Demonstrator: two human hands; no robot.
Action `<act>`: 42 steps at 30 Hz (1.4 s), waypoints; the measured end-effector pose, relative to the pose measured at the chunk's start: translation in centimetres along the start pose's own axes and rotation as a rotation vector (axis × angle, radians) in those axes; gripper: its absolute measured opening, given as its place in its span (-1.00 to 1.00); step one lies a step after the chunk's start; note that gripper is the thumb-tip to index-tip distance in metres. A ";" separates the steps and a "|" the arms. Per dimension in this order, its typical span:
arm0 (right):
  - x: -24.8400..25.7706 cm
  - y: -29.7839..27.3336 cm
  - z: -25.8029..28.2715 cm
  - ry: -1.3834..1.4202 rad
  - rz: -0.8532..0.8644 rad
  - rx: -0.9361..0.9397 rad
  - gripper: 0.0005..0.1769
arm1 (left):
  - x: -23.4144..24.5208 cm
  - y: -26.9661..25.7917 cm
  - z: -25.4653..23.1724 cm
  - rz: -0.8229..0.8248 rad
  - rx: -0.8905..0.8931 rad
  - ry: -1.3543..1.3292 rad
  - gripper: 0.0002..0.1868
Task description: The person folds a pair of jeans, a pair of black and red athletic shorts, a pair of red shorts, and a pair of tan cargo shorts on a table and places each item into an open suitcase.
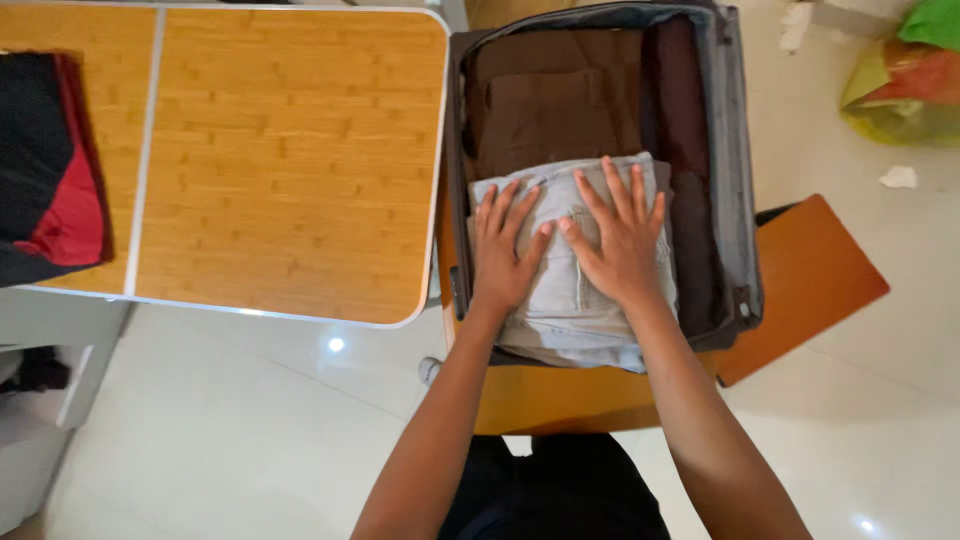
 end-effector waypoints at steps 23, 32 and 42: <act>0.5 -9.3 4.1 -0.148 0.170 -0.224 -0.08 | 1.4 -5.7 -4.2 0.041 0.004 0.464 -0.23; 1.0 -9.6 3.8 -0.122 0.116 -0.178 -0.11 | 2.0 -7.1 -3.4 0.197 0.147 0.317 -0.15; 1.1 -7.6 13.9 0.138 -0.211 0.202 -0.26 | 14.8 -14.2 -0.7 -0.112 0.112 -0.075 -0.44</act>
Point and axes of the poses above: each hand's wrist, its own y-axis towards the middle knuckle, its own x-axis out of the back of the hand, z = x × y, the point moved 3 cm from there along y, towards the middle knuckle, and after that the axes turned 11 degrees about x, right-handed, at the moved point
